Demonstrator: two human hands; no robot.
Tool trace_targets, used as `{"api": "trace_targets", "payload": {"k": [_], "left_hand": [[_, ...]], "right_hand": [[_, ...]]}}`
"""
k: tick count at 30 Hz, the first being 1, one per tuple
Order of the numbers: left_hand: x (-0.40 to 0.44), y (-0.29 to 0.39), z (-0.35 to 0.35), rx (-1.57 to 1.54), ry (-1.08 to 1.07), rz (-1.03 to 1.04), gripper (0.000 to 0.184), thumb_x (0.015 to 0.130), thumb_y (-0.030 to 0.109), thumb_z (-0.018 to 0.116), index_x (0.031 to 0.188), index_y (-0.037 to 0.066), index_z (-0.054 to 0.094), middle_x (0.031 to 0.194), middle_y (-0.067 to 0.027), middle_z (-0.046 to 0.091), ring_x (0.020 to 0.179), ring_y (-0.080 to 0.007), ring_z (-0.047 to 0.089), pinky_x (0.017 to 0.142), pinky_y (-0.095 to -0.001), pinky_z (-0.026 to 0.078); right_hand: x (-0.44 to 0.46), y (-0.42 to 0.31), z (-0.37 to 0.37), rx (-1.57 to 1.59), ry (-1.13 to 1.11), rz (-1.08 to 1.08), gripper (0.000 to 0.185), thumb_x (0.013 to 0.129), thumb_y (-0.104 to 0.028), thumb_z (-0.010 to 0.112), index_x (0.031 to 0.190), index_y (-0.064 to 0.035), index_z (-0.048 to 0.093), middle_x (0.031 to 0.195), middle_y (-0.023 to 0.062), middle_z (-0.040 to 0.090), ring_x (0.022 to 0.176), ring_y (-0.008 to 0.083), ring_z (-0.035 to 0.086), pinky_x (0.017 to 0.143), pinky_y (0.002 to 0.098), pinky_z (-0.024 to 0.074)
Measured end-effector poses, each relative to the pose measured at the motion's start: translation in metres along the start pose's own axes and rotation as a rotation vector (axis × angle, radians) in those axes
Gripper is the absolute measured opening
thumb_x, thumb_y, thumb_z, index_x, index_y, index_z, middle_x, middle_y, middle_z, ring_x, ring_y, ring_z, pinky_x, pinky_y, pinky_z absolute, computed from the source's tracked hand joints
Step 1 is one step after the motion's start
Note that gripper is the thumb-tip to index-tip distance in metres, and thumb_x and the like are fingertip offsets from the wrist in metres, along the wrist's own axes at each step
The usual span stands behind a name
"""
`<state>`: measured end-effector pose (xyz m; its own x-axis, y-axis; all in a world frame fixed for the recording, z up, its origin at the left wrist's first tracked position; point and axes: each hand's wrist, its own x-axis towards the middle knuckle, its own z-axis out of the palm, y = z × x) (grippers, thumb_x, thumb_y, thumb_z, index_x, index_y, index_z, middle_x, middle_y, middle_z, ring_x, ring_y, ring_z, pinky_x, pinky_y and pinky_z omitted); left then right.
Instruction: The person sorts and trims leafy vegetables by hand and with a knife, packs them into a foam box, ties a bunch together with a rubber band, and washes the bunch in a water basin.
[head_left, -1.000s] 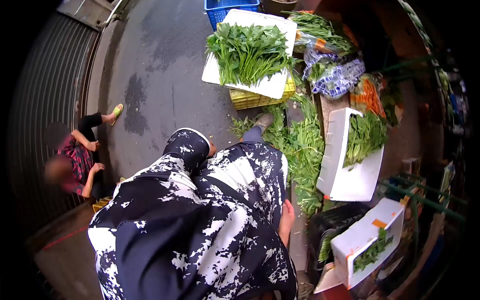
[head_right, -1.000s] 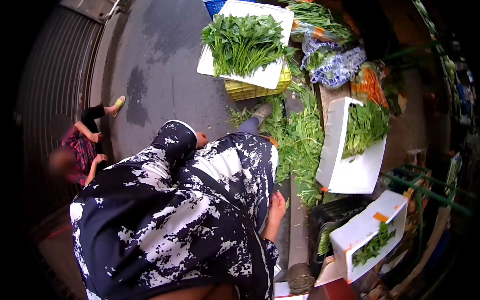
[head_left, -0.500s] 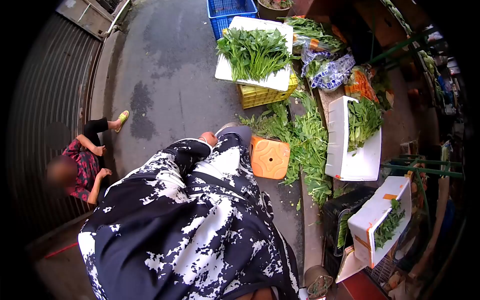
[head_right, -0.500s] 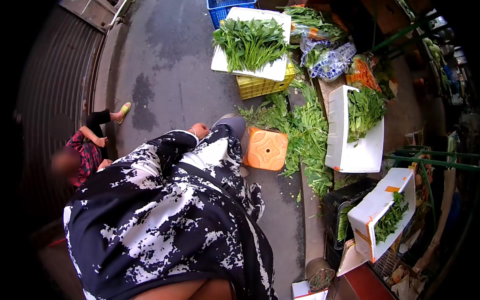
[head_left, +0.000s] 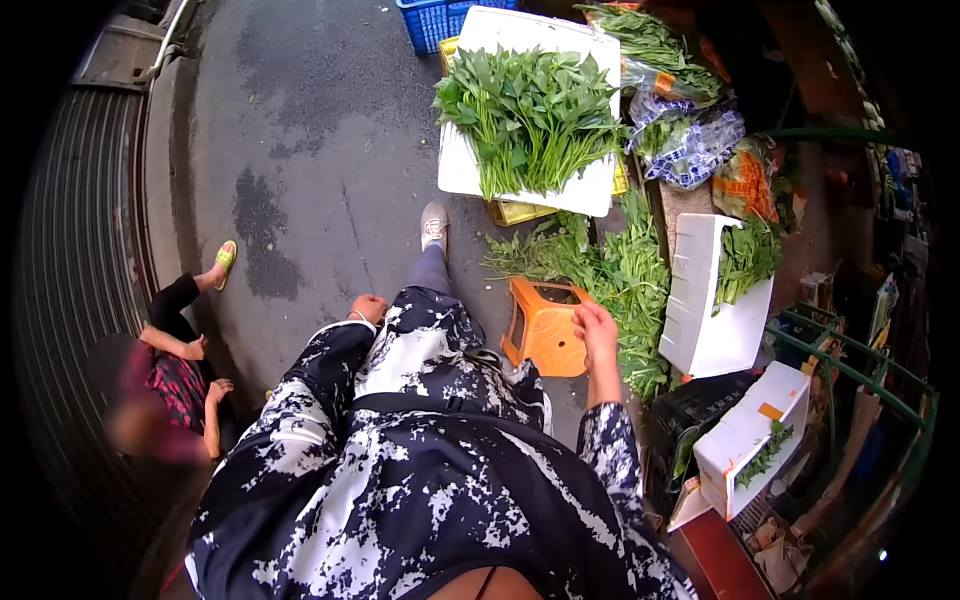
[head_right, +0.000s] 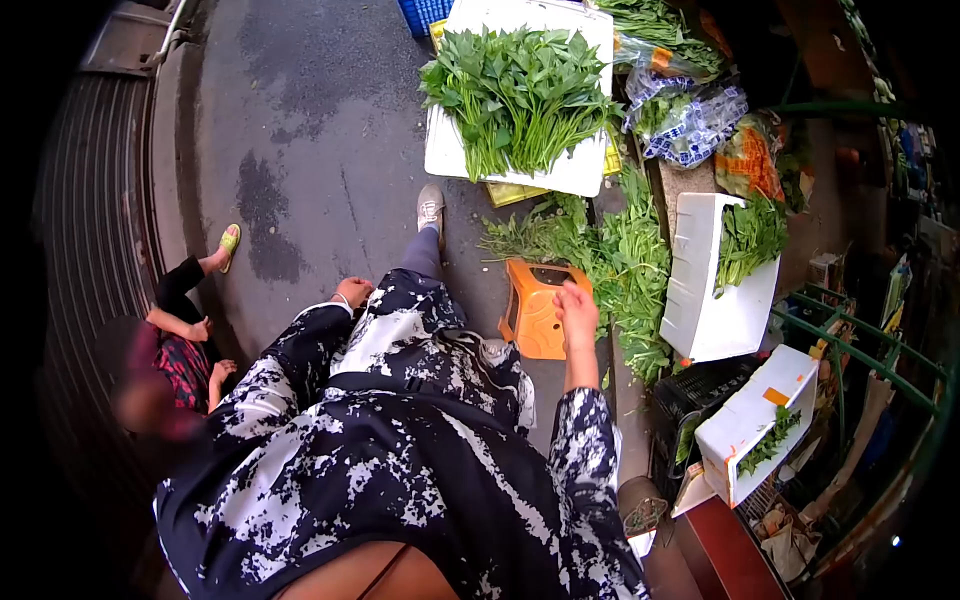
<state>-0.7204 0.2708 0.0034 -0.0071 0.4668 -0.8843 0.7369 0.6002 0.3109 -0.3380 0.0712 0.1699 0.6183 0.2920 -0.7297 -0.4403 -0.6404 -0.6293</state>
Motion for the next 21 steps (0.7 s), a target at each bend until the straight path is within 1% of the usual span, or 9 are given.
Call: {"api": "trace_targets", "payload": {"k": [1, 2, 3, 6, 9, 12, 15, 18, 21], "left_hand": [[0.037, -0.011, -0.014, -0.127, -0.116, -0.023, 0.004, 0.077, 0.007, 0.054, 0.08, 0.007, 0.056, 0.066, -0.0016, 0.055, 0.056, -0.0158, 0.054, 0.047, -0.0305, 0.044], [0.007, 0.044, -0.036, -0.195, -0.142, -0.151, 0.006, 0.077, 0.008, 0.053, 0.083, 0.009, 0.054, 0.064, 0.0006, 0.051, 0.053, -0.0132, 0.051, 0.042, -0.0286, 0.039], [-0.002, 0.081, -0.045, -0.182, -0.024, -0.126, 0.009, 0.078, 0.009, 0.053, 0.087, 0.009, 0.053, 0.065, 0.0015, 0.049, 0.051, -0.0106, 0.048, 0.041, -0.0271, 0.037], [0.019, 0.15, -0.054, -0.29, 0.048, 0.048, 0.014, 0.077, 0.011, 0.055, 0.09, 0.007, 0.058, 0.069, -0.0006, 0.056, 0.056, -0.0118, 0.053, 0.048, -0.026, 0.043], [0.046, 0.226, -0.039, -0.197, -0.018, 0.268, 0.015, 0.077, 0.011, 0.056, 0.089, 0.002, 0.059, 0.075, -0.0034, 0.061, 0.062, -0.0106, 0.057, 0.055, -0.0253, 0.046], [0.06, 0.297, 0.006, -0.281, -0.087, 0.442, 0.015, 0.079, 0.011, 0.058, 0.091, 0.002, 0.058, 0.076, -0.0034, 0.061, 0.064, -0.0111, 0.058, 0.055, -0.0235, 0.046], [0.054, 0.357, 0.038, -0.394, -0.153, 0.471, 0.016, 0.08, 0.011, 0.06, 0.093, 0.003, 0.057, 0.077, -0.0033, 0.062, 0.067, -0.0123, 0.061, 0.055, -0.0231, 0.047], [0.039, 0.388, 0.063, -0.625, -0.211, 0.381, 0.021, 0.078, 0.013, 0.064, 0.094, 0.001, 0.056, 0.077, -0.0052, 0.062, 0.062, -0.0103, 0.058, 0.053, -0.0228, 0.048], [0.043, 0.39, 0.081, -0.633, -0.069, 0.469, 0.021, 0.075, 0.012, 0.066, 0.091, 0.001, 0.057, 0.07, -0.0048, 0.06, 0.056, -0.0122, 0.057, 0.046, -0.0248, 0.045]], "right_hand": [[0.02, -0.027, 0.03, -0.016, -0.06, -0.061, 0.024, 0.085, -0.014, 0.054, 0.106, -0.0043, 0.055, 0.086, 0.0023, 0.062, 0.074, 0.009, 0.059, 0.056, 0.0189, 0.0445], [0.025, -0.068, 0.066, -0.012, -0.112, -0.104, 0.022, 0.085, -0.014, 0.055, 0.105, -0.0045, 0.057, 0.085, 0.0022, 0.062, 0.073, 0.0083, 0.059, 0.056, 0.0187, 0.0444], [0.048, -0.089, 0.098, -0.034, -0.129, -0.092, 0.022, 0.085, -0.016, 0.055, 0.104, -0.0048, 0.057, 0.084, 0.0017, 0.062, 0.072, 0.0078, 0.058, 0.055, 0.0192, 0.0443], [0.091, -0.16, 0.185, 0.078, -0.166, -0.199, 0.015, 0.084, -0.011, 0.056, 0.096, -0.0012, 0.059, 0.08, 0.004, 0.063, 0.065, 0.0079, 0.058, 0.054, 0.0195, 0.0442], [0.158, -0.196, 0.245, 0.084, -0.005, -0.373, 0.013, 0.083, -0.01, 0.057, 0.089, 0.0009, 0.063, 0.073, 0.0051, 0.063, 0.064, 0.0084, 0.059, 0.058, 0.0202, 0.0471], [0.204, -0.202, 0.27, -0.158, 0.233, -0.395, 0.023, 0.074, -0.022, 0.066, 0.09, -0.005, 0.064, 0.081, 0.0092, 0.066, 0.073, 0.0194, 0.063, 0.067, 0.0299, 0.0491], [0.194, -0.222, 0.283, -0.398, 0.288, -0.262, 0.028, 0.07, -0.026, 0.068, 0.09, -0.0068, 0.065, 0.084, 0.01, 0.066, 0.076, 0.0234, 0.063, 0.07, 0.0337, 0.0485], [0.193, -0.216, 0.29, -0.274, 0.282, -0.287, 0.028, 0.067, -0.023, 0.072, 0.083, -0.0014, 0.065, 0.073, 0.0082, 0.065, 0.062, 0.0143, 0.06, 0.06, 0.028, 0.0482], [0.186, -0.216, 0.282, -0.306, 0.236, -0.326, 0.023, 0.068, -0.024, 0.07, 0.08, -0.0044, 0.065, 0.074, 0.0071, 0.065, 0.065, 0.0175, 0.061, 0.061, 0.0307, 0.0482]]}}
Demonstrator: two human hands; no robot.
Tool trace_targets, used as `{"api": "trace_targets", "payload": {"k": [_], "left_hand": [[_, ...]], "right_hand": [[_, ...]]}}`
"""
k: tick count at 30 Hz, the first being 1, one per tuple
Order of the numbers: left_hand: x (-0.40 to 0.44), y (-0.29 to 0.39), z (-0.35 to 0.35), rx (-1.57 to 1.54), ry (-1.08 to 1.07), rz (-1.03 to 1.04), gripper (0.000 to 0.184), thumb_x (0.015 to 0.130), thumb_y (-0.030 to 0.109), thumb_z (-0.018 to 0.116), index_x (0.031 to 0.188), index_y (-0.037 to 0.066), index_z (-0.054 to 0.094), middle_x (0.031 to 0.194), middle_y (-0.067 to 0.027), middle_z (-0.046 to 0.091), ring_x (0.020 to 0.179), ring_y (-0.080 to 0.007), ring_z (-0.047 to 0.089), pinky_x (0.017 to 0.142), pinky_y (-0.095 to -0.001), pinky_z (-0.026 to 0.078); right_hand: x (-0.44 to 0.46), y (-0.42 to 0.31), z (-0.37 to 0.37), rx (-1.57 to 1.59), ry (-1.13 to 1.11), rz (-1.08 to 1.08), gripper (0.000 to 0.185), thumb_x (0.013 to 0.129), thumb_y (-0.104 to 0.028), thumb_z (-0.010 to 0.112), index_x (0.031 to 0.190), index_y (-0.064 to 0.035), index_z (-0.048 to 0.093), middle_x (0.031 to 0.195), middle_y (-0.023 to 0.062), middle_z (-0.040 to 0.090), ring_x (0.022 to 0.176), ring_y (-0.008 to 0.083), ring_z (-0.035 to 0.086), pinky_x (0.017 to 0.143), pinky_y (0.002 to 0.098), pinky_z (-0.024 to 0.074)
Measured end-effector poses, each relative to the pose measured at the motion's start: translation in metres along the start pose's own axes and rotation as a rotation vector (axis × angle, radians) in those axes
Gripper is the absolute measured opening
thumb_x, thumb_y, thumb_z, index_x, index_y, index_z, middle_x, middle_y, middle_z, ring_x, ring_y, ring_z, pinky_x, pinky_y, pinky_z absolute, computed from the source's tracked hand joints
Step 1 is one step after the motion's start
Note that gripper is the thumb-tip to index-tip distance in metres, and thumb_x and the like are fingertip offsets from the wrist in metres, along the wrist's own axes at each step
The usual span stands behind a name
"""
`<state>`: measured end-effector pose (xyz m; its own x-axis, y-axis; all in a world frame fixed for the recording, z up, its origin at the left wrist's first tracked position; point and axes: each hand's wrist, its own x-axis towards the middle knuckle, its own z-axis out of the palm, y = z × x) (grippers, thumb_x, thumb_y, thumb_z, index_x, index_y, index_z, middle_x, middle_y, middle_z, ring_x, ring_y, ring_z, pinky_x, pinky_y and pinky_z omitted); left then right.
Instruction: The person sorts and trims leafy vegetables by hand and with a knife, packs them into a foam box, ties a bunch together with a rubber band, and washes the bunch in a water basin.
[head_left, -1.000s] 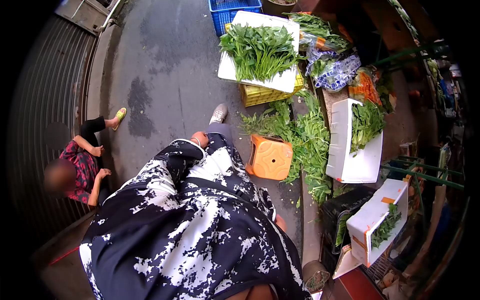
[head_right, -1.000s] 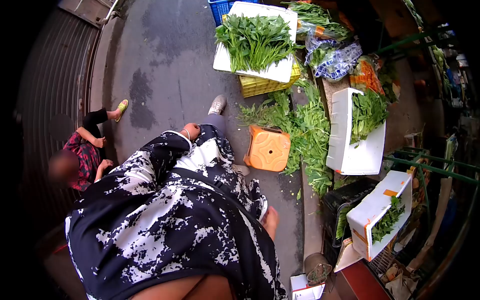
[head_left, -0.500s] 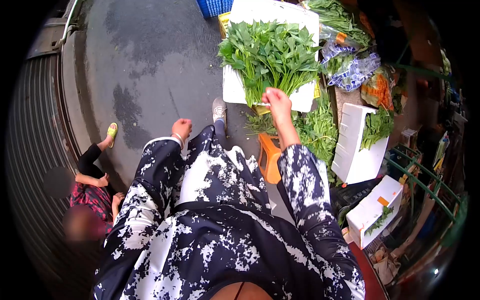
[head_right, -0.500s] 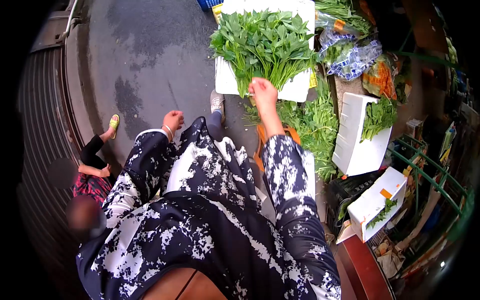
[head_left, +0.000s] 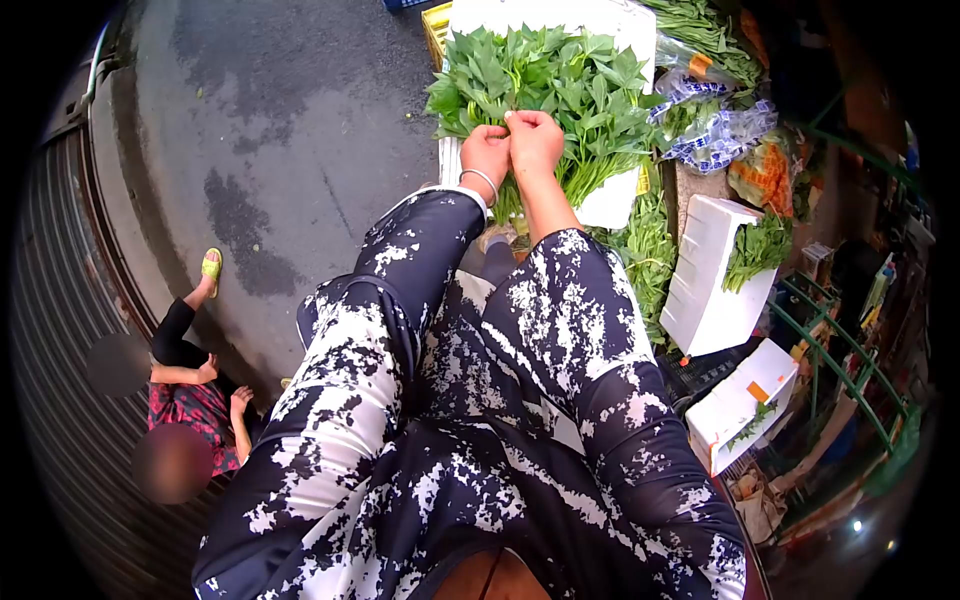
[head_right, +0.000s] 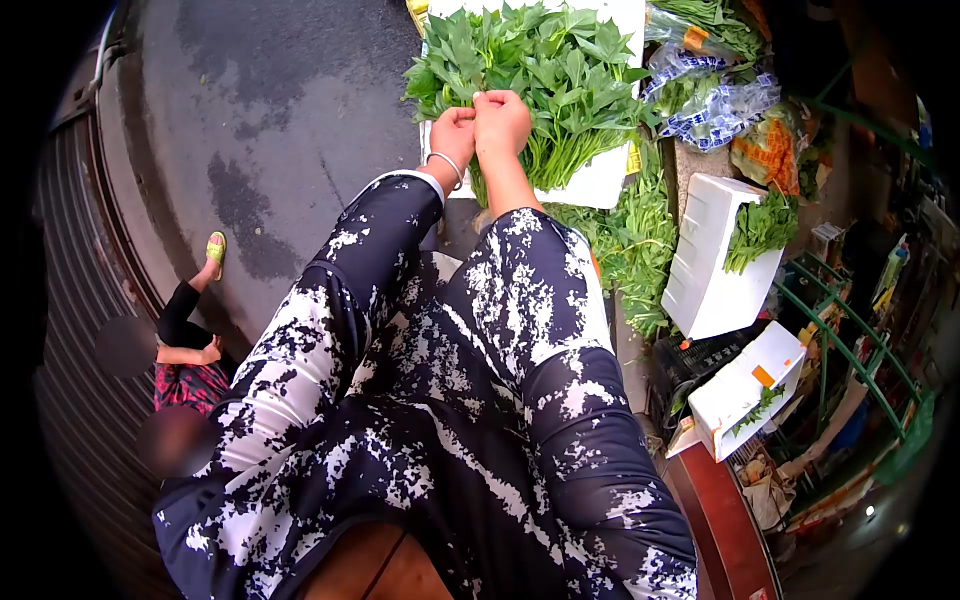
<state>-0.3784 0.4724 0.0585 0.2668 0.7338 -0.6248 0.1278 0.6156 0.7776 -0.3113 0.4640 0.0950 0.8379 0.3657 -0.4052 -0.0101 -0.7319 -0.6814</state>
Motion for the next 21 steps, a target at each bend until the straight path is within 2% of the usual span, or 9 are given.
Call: {"api": "trace_targets", "payload": {"k": [3, 5, 7, 9, 13, 15, 17, 19, 21], "left_hand": [[-0.002, 0.001, -0.001, 0.022, 0.008, -0.054, 0.02, 0.075, 0.004, 0.062, 0.094, 0.001, 0.055, 0.071, -0.0039, 0.061, 0.056, -0.0096, 0.056, 0.048, -0.0226, 0.045], [-0.004, 0.006, -0.009, 0.009, 0.034, -0.038, 0.02, 0.075, 0.003, 0.063, 0.094, 0.002, 0.055, 0.069, -0.0038, 0.061, 0.055, -0.0096, 0.056, 0.047, -0.0228, 0.045], [-0.001, 0.0, -0.01, -0.061, 0.042, -0.02, 0.017, 0.076, 0.003, 0.063, 0.092, 0.003, 0.056, 0.07, -0.003, 0.061, 0.058, -0.009, 0.056, 0.051, -0.0229, 0.046], [0.014, -0.022, -0.008, -0.106, 0.043, 0.207, 0.016, 0.073, 0.007, 0.066, 0.087, 0.004, 0.059, 0.073, -0.0049, 0.064, 0.062, -0.0105, 0.059, 0.055, -0.0251, 0.047], [0.031, -0.042, -0.008, -0.043, 0.108, 0.236, 0.008, 0.073, 0.007, 0.065, 0.078, 0.003, 0.061, 0.072, -0.0054, 0.065, 0.061, -0.0098, 0.055, 0.057, -0.0276, 0.046], [0.068, -0.093, -0.012, -0.371, -0.029, 0.095, 0.005, 0.073, 0.007, 0.064, 0.075, 0.003, 0.062, 0.07, -0.006, 0.065, 0.06, -0.0099, 0.054, 0.056, -0.0278, 0.046], [0.038, -0.051, -0.011, -0.035, 0.093, 0.211, 0.004, 0.074, 0.008, 0.063, 0.075, 0.004, 0.063, 0.072, -0.0069, 0.065, 0.059, -0.0103, 0.053, 0.057, -0.0275, 0.046], [0.026, -0.045, -0.012, -0.18, 0.042, 0.198, 0.007, 0.074, 0.009, 0.063, 0.076, 0.002, 0.063, 0.072, -0.0059, 0.065, 0.06, -0.0107, 0.055, 0.058, -0.0262, 0.046], [-0.001, -0.017, -0.01, 0.129, 0.174, 0.149, 0.009, 0.075, 0.008, 0.064, 0.079, 0.0, 0.062, 0.074, -0.0029, 0.064, 0.063, -0.0102, 0.056, 0.06, -0.0248, 0.046]], "right_hand": [[-0.001, -0.001, -0.005, 0.025, -0.064, -0.042, 0.018, 0.07, -0.024, 0.068, 0.074, -0.0071, 0.064, 0.074, 0.0066, 0.065, 0.066, 0.0214, 0.062, 0.06, 0.0338, 0.0484], [-0.01, -0.007, -0.007, -0.175, -0.061, -0.065, 0.017, 0.071, -0.024, 0.067, 0.074, -0.0077, 0.064, 0.076, 0.0066, 0.064, 0.067, 0.0221, 0.062, 0.06, 0.0343, 0.0479], [-0.013, -0.005, -0.004, -0.19, -0.086, -0.105, 0.017, 0.072, -0.025, 0.066, 0.074, -0.0082, 0.064, 0.08, 0.0073, 0.063, 0.072, 0.0237, 0.061, 0.063, 0.0358, 0.0474], [-0.022, -0.01, -0.008, -0.3, -0.117, -0.094, 0.017, 0.073, -0.026, 0.065, 0.075, -0.0084, 0.063, 0.082, 0.0086, 0.061, 0.076, 0.0253, 0.059, 0.067, 0.0374, 0.0465], [-0.027, -0.016, -0.012, -0.35, -0.17, -0.145, 0.018, 0.077, -0.024, 0.061, 0.078, -0.0065, 0.063, 0.082, 0.0124, 0.062, 0.079, 0.0291, 0.059, 0.069, 0.0392, 0.046], [-0.031, -0.018, -0.014, -0.332, -0.201, -0.111, 0.018, 0.077, -0.023, 0.06, 0.079, -0.0054, 0.063, 0.084, 0.0143, 0.062, 0.08, 0.0305, 0.06, 0.07, 0.0399, 0.0459], [-0.032, -0.014, -0.014, -0.224, -0.246, -0.09, 0.019, 0.077, -0.023, 0.06, 0.08, -0.0048, 0.063, 0.083, 0.0157, 0.063, 0.078, 0.0311, 0.06, 0.069, 0.0401, 0.046], [-0.032, -0.004, -0.013, -0.192, -0.198, -0.105, 0.02, 0.077, -0.024, 0.061, 0.078, -0.0046, 0.062, 0.079, 0.015, 0.063, 0.075, 0.0301, 0.061, 0.067, 0.0393, 0.0466], [-0.027, 0.0, -0.013, -0.077, -0.087, -0.136, 0.02, 0.074, -0.024, 0.065, 0.075, -0.004, 0.063, 0.068, 0.0119, 0.064, 0.062, 0.0242, 0.062, 0.059, 0.0334, 0.0473]]}}
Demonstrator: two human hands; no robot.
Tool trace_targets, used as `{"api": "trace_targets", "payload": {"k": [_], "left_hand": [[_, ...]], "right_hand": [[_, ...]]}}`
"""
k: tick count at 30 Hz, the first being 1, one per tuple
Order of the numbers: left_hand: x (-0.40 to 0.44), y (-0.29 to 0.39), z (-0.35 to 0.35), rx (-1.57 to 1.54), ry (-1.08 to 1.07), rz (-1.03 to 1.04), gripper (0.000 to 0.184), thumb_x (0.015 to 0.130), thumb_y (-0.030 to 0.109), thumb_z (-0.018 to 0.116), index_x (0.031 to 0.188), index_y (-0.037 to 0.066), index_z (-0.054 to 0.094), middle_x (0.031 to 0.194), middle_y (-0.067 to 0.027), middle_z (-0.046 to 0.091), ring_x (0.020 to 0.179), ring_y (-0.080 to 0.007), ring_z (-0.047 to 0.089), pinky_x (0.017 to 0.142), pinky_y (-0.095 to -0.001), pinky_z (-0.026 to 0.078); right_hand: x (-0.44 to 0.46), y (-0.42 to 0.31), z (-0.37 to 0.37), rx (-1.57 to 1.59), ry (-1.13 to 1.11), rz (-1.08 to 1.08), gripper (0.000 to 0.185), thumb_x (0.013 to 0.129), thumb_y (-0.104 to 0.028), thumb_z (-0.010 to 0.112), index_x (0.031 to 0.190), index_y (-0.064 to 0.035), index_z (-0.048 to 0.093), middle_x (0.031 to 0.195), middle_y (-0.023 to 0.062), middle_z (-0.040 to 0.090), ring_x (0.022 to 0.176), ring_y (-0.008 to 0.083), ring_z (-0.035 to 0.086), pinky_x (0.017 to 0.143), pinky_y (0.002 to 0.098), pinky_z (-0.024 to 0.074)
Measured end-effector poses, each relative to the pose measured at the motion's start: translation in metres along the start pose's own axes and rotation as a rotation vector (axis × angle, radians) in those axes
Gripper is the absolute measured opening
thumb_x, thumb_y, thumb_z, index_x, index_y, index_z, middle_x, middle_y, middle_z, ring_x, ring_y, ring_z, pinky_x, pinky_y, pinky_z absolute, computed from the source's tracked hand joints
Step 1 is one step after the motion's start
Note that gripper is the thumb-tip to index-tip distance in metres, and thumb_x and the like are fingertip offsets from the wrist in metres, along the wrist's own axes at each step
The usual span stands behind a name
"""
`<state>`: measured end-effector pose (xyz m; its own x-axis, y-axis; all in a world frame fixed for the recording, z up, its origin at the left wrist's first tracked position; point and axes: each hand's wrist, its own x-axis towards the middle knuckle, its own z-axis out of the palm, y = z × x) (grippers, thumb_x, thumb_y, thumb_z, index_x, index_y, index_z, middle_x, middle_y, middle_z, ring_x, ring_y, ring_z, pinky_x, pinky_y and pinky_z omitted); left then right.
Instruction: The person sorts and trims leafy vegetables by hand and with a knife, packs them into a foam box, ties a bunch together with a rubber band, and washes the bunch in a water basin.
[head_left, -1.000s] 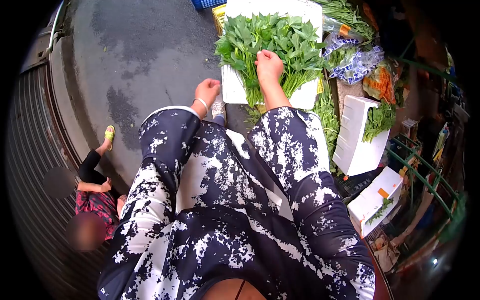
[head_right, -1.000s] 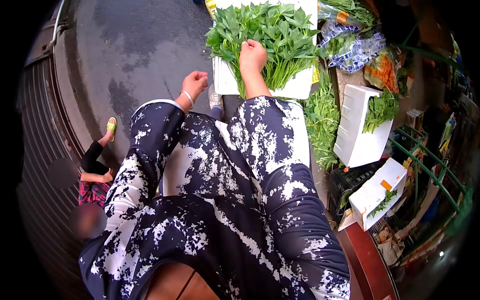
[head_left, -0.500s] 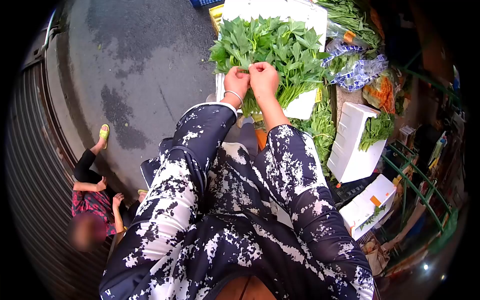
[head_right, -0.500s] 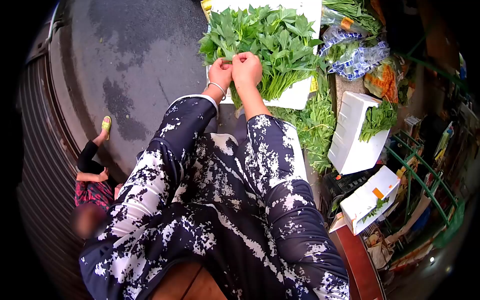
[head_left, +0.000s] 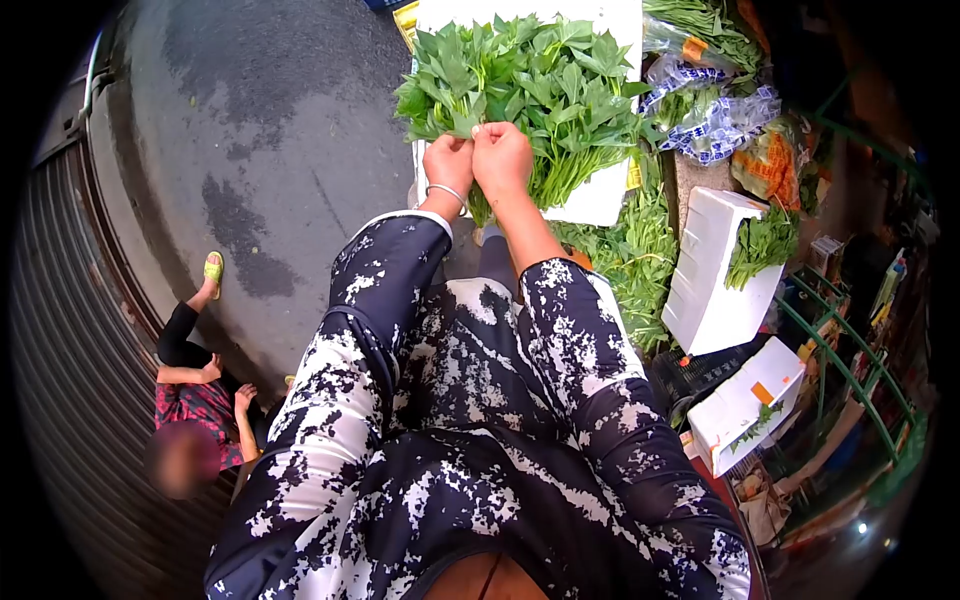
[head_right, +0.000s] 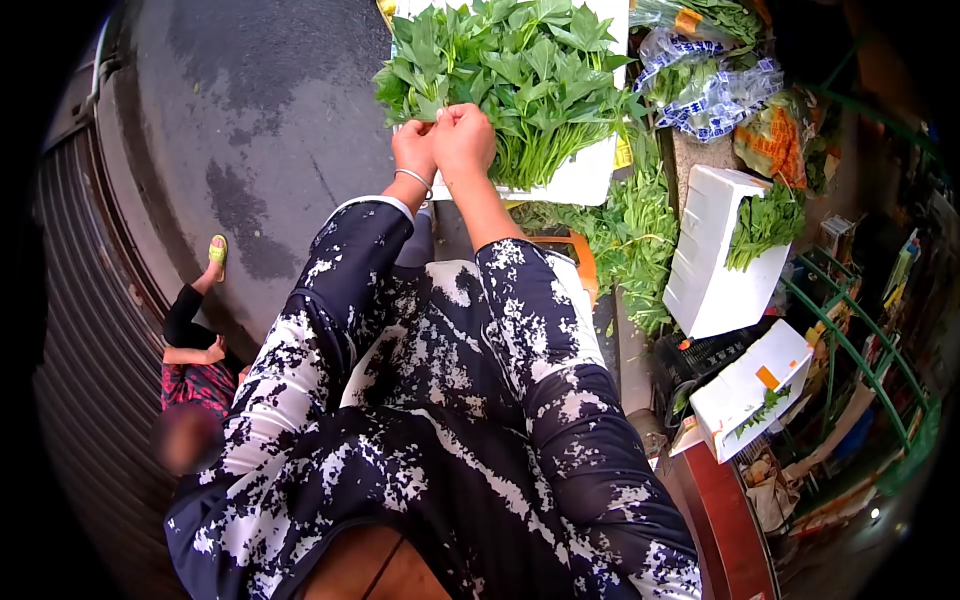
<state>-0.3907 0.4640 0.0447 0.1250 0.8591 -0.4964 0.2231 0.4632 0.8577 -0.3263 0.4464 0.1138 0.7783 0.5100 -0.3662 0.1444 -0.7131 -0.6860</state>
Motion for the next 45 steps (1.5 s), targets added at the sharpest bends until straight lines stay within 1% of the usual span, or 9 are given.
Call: {"api": "trace_targets", "payload": {"k": [8, 12, 14, 16, 20, 23, 26, 34, 45], "left_hand": [[-0.007, -0.01, 0.001, -0.266, -0.149, -0.024, 0.015, 0.075, 0.013, 0.065, 0.078, -0.002, 0.063, 0.073, -0.0057, 0.064, 0.061, -0.0076, 0.054, 0.055, -0.0233, 0.044], [0.004, -0.007, 0.004, 0.116, -0.079, 0.026, 0.014, 0.077, 0.01, 0.059, 0.07, -0.002, 0.063, 0.068, -0.0071, 0.064, 0.058, -0.0096, 0.055, 0.052, -0.0269, 0.046], [0.006, 0.001, 0.002, -0.592, -0.231, -0.258, 0.012, 0.076, 0.009, 0.062, 0.081, -0.002, 0.062, 0.07, -0.0073, 0.064, 0.058, -0.0131, 0.058, 0.051, -0.0252, 0.046], [0.009, 0.0, 0.004, -0.382, -0.274, -0.168, 0.02, 0.075, 0.009, 0.067, 0.09, -0.003, 0.06, 0.074, -0.0077, 0.064, 0.059, -0.0139, 0.06, 0.051, -0.0233, 0.047], [-0.006, 0.029, -0.002, -0.18, -0.275, -0.18, 0.033, 0.076, 0.013, 0.069, 0.099, -0.005, 0.055, 0.082, -0.0094, 0.063, 0.063, -0.0139, 0.061, 0.053, -0.0215, 0.05], [-0.016, 0.028, -0.005, -0.11, -0.142, -0.251, 0.027, 0.075, 0.017, 0.069, 0.09, -0.002, 0.056, 0.074, -0.0072, 0.062, 0.058, -0.0128, 0.06, 0.049, -0.022, 0.049], [-0.031, 0.033, -0.005, -0.092, -0.16, -0.351, 0.023, 0.076, 0.019, 0.069, 0.081, 0.001, 0.057, 0.068, -0.0047, 0.06, 0.055, -0.0113, 0.058, 0.045, -0.0217, 0.047], [-0.043, 0.049, 0.041, -0.157, -0.305, -0.468, 0.022, 0.078, 0.025, 0.067, 0.078, 0.004, 0.059, 0.066, -0.0013, 0.058, 0.051, -0.0089, 0.053, 0.042, -0.0206, 0.043], [-0.044, 0.039, 0.046, -0.276, -0.138, -0.497, 0.014, 0.082, 0.016, 0.061, 0.074, 0.006, 0.055, 0.066, -0.0004, 0.059, 0.05, -0.0069, 0.051, 0.041, -0.0196, 0.041]], "right_hand": [[-0.003, 0.0, -0.002, -0.014, -0.057, 0.007, 0.019, 0.073, -0.025, 0.066, 0.074, -0.006, 0.063, 0.083, 0.0132, 0.064, 0.073, 0.0291, 0.061, 0.065, 0.0376, 0.0472], [-0.008, 0.015, 0.007, 0.2, -0.213, -0.013, 0.02, 0.075, -0.02, 0.063, 0.077, -0.0009, 0.063, 0.084, 0.0109, 0.063, 0.07, 0.0217, 0.06, 0.064, 0.0326, 0.0464], [-0.024, 0.001, -0.008, 0.473, -0.467, -0.047, 0.015, 0.082, -0.012, 0.058, 0.082, 0.0022, 0.061, 0.072, 0.002, 0.058, 0.064, 0.0076, 0.051, 0.059, 0.0218, 0.0422], [-0.056, -0.026, -0.05, 0.449, -0.37, -0.184, 0.015, 0.081, -0.01, 0.059, 0.087, 0.0037, 0.059, 0.075, 0.0014, 0.059, 0.065, 0.0084, 0.052, 0.06, 0.0219, 0.0426], [-0.065, 0.102, -0.098, 0.352, 0.135, 0.221, 0.026, 0.077, -0.007, 0.062, 0.1, 0.0034, 0.056, 0.086, 0.0099, 0.063, 0.069, 0.0106, 0.058, 0.064, 0.0235, 0.0463], [-0.063, 0.15, -0.102, -0.294, 0.221, 0.54, 0.034, 0.077, -0.007, 0.062, 0.108, 0.0039, 0.053, 0.088, 0.0093, 0.064, 0.073, 0.0107, 0.059, 0.068, 0.0231, 0.0465], [-0.055, 0.135, -0.093, 0.231, -0.033, 0.277, 0.028, 0.078, -0.009, 0.061, 0.104, 0.0007, 0.058, 0.082, 0.0077, 0.065, 0.072, 0.0106, 0.059, 0.07, 0.0231, 0.0463], [-0.003, 0.074, -0.062, -0.007, 0.12, -0.223, 0.015, 0.077, -0.012, 0.061, 0.091, -0.0075, 0.065, 0.075, 0.0054, 0.062, 0.062, 0.0139, 0.058, 0.059, 0.0267, 0.0473], [0.009, 0.068, -0.056, -0.211, 0.056, -0.235, 0.013, 0.077, -0.024, 0.06, 0.082, -0.0144, 0.067, 0.077, 0.0046, 0.063, 0.067, 0.0237, 0.06, 0.059, 0.0328, 0.0469]]}}
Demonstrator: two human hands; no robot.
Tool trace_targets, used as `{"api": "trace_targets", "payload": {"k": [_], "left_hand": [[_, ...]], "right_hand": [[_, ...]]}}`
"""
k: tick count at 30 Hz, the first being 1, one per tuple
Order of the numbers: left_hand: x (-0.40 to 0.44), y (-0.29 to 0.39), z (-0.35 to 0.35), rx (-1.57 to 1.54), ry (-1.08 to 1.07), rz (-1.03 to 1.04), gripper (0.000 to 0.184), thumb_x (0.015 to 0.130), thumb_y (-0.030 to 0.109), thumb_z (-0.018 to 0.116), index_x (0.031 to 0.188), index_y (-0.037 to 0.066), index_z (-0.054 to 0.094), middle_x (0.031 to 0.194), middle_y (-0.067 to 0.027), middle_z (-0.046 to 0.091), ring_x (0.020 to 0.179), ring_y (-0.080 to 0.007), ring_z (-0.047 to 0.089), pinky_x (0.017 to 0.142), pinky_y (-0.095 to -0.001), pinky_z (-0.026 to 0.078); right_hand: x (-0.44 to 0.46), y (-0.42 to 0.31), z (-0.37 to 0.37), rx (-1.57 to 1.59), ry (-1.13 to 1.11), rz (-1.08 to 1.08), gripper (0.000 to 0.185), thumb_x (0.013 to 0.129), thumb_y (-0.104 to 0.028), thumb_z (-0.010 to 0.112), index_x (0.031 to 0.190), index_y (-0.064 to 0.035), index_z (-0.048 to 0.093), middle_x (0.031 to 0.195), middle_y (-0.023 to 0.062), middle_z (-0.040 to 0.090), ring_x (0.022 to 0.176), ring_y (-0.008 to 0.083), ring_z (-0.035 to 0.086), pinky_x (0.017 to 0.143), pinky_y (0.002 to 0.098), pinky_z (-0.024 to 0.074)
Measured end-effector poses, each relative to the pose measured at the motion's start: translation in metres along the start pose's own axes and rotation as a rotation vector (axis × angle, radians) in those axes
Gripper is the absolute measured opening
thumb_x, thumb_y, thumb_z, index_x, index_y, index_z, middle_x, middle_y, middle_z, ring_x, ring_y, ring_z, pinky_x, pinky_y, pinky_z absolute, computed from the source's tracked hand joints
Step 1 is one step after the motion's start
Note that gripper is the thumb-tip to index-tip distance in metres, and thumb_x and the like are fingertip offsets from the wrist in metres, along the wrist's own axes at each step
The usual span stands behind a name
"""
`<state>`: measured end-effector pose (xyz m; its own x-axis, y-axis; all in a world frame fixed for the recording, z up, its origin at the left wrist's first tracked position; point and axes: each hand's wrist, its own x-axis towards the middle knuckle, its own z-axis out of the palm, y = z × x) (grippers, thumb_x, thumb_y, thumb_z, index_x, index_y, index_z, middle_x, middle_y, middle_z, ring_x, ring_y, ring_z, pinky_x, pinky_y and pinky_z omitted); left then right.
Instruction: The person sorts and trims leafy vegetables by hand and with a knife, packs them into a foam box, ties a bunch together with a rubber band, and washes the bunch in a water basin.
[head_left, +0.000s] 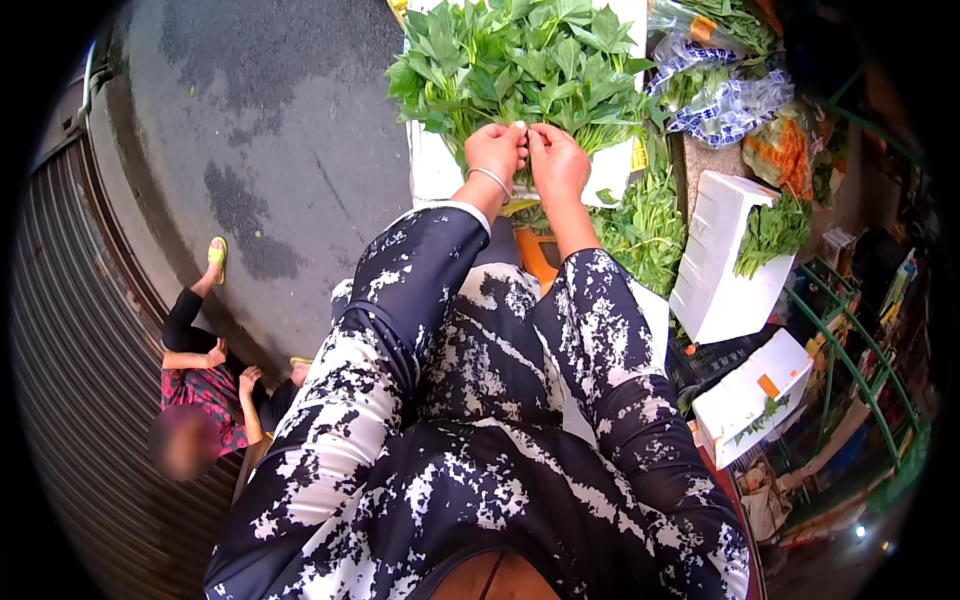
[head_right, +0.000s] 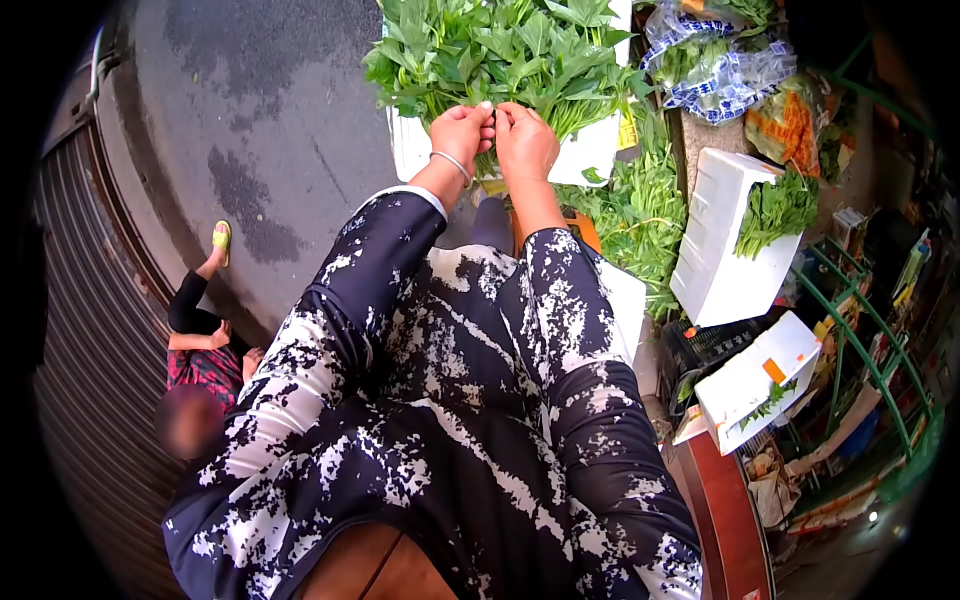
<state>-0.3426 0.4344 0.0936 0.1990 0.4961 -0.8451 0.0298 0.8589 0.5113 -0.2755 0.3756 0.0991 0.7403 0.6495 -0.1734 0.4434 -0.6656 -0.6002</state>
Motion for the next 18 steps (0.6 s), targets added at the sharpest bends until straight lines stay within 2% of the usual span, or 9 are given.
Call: {"api": "trace_targets", "payload": {"k": [4, 11, 13, 18], "left_hand": [[0.002, 0.0, -0.006, 0.209, -0.044, 0.072, 0.016, 0.083, 0.017, 0.06, 0.072, 0.006, 0.053, 0.065, -0.0013, 0.058, 0.05, -0.0078, 0.052, 0.042, -0.0202, 0.04], [0.016, 0.013, -0.012, 0.297, -0.124, -0.032, 0.016, 0.084, 0.015, 0.057, 0.071, 0.006, 0.052, 0.064, -0.0027, 0.058, 0.048, -0.0087, 0.051, 0.038, -0.0231, 0.035], [0.021, 0.016, -0.014, 0.458, -0.182, -0.013, 0.016, 0.082, 0.014, 0.058, 0.07, 0.005, 0.052, 0.061, -0.0035, 0.057, 0.046, -0.0094, 0.05, 0.037, -0.0237, 0.035], [0.023, 0.02, -0.011, 0.53, -0.118, 0.055, 0.014, 0.08, 0.012, 0.06, 0.073, 0.001, 0.054, 0.06, -0.0056, 0.057, 0.045, -0.0109, 0.05, 0.038, -0.0241, 0.035]], "right_hand": [[0.002, -0.008, -0.007, -0.03, -0.057, -0.006, 0.014, 0.076, -0.026, 0.06, 0.079, -0.0143, 0.066, 0.077, 0.0052, 0.063, 0.068, 0.0257, 0.059, 0.059, 0.0348, 0.0464], [0.005, -0.012, -0.005, -0.085, -0.048, -0.027, 0.016, 0.075, -0.028, 0.06, 0.078, -0.014, 0.066, 0.075, 0.0049, 0.063, 0.065, 0.0265, 0.059, 0.059, 0.0361, 0.0454], [0.005, -0.012, -0.005, -0.07, -0.08, 0.03, 0.016, 0.074, -0.029, 0.06, 0.079, -0.0145, 0.066, 0.075, 0.0043, 0.063, 0.065, 0.0258, 0.059, 0.059, 0.0356, 0.0452], [0.006, -0.01, 0.004, -0.056, -0.05, 0.047, 0.017, 0.074, -0.03, 0.06, 0.08, -0.0156, 0.066, 0.076, 0.0036, 0.063, 0.065, 0.0249, 0.059, 0.059, 0.0351, 0.0451]]}}
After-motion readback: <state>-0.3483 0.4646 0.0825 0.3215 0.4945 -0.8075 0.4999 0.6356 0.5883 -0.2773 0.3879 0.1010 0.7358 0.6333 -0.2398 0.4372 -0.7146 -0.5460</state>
